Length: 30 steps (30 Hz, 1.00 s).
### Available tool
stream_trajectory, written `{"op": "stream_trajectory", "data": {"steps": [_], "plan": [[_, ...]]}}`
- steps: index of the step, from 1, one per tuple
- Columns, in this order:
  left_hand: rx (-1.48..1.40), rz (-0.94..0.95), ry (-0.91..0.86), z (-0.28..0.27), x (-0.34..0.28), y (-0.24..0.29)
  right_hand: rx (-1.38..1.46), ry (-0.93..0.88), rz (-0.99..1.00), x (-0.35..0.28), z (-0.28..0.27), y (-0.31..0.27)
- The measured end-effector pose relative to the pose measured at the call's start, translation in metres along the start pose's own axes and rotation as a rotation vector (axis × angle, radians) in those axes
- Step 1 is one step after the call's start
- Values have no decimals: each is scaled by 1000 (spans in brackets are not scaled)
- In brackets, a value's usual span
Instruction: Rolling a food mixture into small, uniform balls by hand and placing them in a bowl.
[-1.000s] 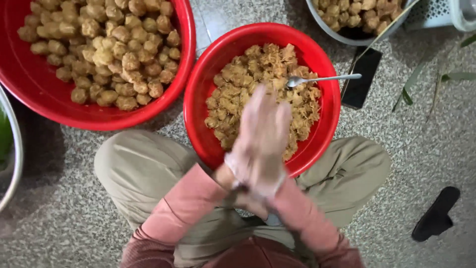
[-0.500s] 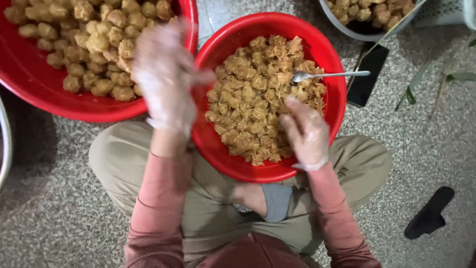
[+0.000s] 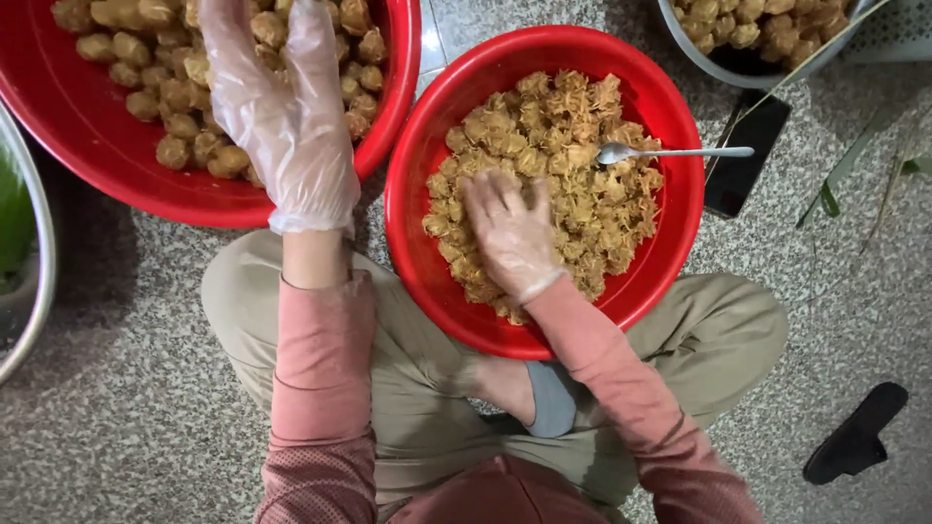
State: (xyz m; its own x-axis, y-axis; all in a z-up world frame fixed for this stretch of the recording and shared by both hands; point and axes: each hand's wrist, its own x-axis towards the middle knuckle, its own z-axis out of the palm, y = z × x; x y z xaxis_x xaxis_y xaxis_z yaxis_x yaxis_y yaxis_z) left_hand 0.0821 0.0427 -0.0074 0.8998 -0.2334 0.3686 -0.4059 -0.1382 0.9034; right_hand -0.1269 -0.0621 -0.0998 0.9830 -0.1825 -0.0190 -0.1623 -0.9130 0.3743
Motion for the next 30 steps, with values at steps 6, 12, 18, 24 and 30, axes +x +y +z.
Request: {"op": "stream_trajectory", "data": {"steps": [6, 12, 18, 24, 30], "plan": [[128, 192, 16, 16, -19, 1, 508, -82, -21, 9, -37, 11], [-183, -1001, -356, 67, -70, 90, 1318, 402, 342, -9, -90, 48], [-875, -823, -695, 96, -139, 45, 892, 586, 370, 14, -114, 65], [-980, 130, -605, 107, -193, -24, 1293, 602, 135, 1, -117, 31], [-986, -1622, -365, 97, -157, 39, 938, -85, 530, -3, -82, 51]]}}
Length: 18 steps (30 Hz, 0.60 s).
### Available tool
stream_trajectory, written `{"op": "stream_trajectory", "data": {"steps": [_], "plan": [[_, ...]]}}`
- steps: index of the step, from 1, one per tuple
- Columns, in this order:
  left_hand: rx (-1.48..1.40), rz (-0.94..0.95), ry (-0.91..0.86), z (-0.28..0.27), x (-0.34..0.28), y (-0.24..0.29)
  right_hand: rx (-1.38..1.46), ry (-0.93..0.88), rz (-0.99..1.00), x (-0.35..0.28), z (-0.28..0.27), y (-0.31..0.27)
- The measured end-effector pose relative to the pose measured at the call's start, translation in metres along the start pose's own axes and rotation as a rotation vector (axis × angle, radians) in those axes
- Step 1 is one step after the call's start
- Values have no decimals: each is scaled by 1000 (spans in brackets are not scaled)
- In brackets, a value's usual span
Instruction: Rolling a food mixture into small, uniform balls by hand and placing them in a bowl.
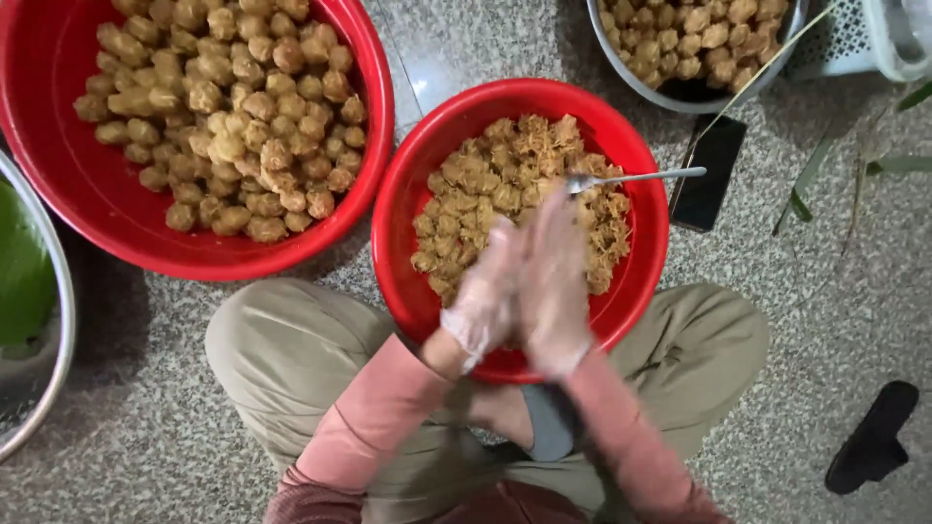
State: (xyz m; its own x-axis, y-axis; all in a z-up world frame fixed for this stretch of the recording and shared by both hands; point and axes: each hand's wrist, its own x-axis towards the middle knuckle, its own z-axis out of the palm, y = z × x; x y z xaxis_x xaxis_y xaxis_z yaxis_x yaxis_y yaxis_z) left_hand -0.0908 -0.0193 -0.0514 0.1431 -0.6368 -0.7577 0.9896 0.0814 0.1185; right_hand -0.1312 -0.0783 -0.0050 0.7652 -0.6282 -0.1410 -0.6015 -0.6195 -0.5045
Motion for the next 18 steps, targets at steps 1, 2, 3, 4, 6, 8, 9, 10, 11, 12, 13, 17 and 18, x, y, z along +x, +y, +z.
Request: {"op": "stream_trajectory", "data": {"steps": [1, 2, 3, 4, 6, 8, 9, 10, 11, 12, 13, 17, 18], "plan": [[-41, 63, -270, 4, -6, 9, 119, 95, -146, -19, 4, -14], [-84, 127, -540, 7, -10, 17, 236, 189, -294, -37, 8, -27], [-85, 120, -530, 6, -15, 12, 240, 183, -284, -29, 13, -17], [26, 150, -466, 6, -22, 6, 372, 220, -371, -22, 17, -8], [148, 170, -414, 11, -31, -2, 497, 273, -453, 0, 22, 30], [486, 282, -254, 15, -37, -7, -154, 408, -397, 27, 26, 85], [481, 287, -252, -2, -17, -10, -154, 406, -404, 21, 21, 96], [477, 272, -265, -20, 4, -14, -206, 348, -306, 16, 16, 109], [470, 248, -271, -40, 23, -22, -257, 280, -202, 6, 12, 122], [462, 245, -263, -33, 18, -6, -257, 268, -203, -3, -2, 122], [500, 323, -381, -28, 12, 14, -176, 254, -186, -9, -14, 120], [526, 877, -262, 9, -24, 82, -206, 96, -116, -9, -37, 122], [529, 871, -264, 4, -19, 96, -205, 97, -109, -7, -32, 124]]}}
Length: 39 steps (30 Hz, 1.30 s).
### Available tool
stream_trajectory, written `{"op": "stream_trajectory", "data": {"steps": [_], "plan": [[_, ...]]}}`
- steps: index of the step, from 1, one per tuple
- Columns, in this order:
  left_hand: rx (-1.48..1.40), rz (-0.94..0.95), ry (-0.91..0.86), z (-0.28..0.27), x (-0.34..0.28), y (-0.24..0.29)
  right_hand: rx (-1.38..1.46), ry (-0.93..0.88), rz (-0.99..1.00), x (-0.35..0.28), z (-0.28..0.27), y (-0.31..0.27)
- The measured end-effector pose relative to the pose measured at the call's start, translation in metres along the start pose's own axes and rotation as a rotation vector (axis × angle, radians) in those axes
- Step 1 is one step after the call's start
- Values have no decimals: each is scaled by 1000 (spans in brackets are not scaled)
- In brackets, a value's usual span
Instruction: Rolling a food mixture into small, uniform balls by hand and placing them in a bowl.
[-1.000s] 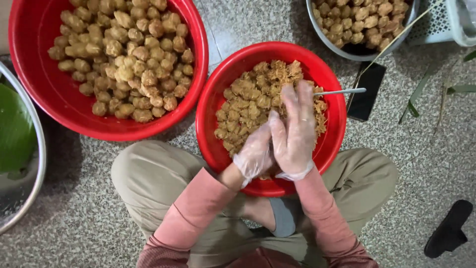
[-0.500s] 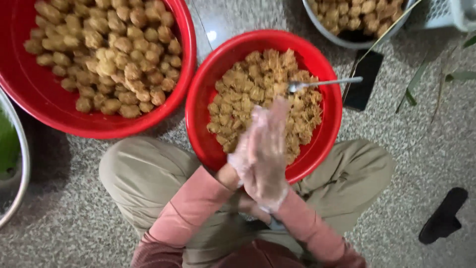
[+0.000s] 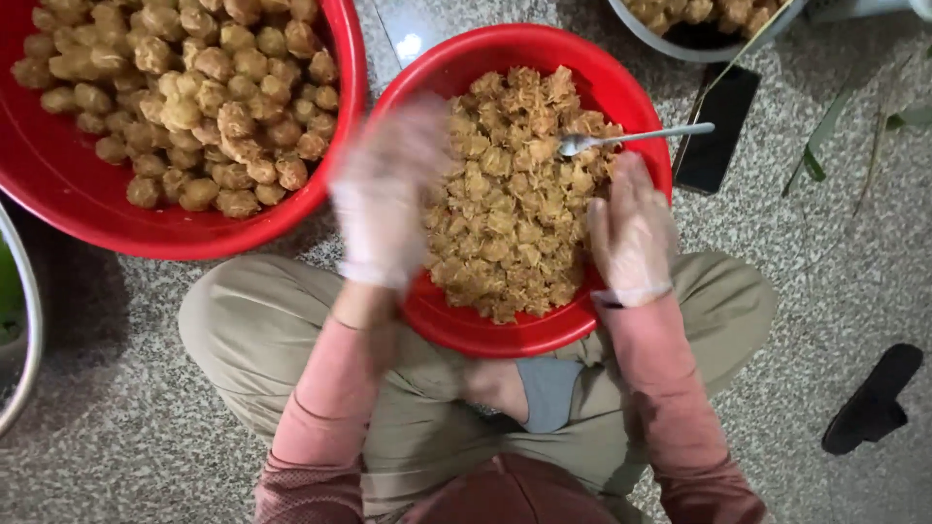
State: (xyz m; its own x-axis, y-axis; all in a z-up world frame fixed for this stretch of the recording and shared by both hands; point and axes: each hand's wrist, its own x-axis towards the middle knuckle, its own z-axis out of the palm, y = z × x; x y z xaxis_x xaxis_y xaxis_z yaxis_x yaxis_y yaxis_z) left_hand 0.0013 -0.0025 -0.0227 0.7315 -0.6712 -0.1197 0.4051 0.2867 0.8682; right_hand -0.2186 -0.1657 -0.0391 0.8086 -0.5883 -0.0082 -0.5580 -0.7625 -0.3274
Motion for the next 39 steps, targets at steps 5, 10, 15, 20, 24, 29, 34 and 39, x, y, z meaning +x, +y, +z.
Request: {"op": "stream_trajectory", "data": {"steps": [5, 10, 15, 20, 24, 29, 34, 39], "plan": [[1157, 532, 464, -67, 23, 14, -400, 148, -67, 22, 5, -13], [1113, 541, 417, -56, 29, 5, -304, 164, 20, 21, 7, -10], [1015, 630, 256, -27, 16, -1, -180, 212, -15, 18, 1, -18], [613, 330, -50, 23, -9, 2, 139, 196, 47, 10, -20, -30], [-517, -661, -22, 49, -30, -29, 579, 83, 177, -17, -27, -66], [-333, -983, -94, 68, -38, -13, 523, 306, -135, -5, -26, -59], [-189, 364, -277, 79, -79, -75, 541, 266, -325, 13, -5, -83], [-943, 457, -22, 92, -56, -75, 421, 122, -201, 10, 5, -97]]}}
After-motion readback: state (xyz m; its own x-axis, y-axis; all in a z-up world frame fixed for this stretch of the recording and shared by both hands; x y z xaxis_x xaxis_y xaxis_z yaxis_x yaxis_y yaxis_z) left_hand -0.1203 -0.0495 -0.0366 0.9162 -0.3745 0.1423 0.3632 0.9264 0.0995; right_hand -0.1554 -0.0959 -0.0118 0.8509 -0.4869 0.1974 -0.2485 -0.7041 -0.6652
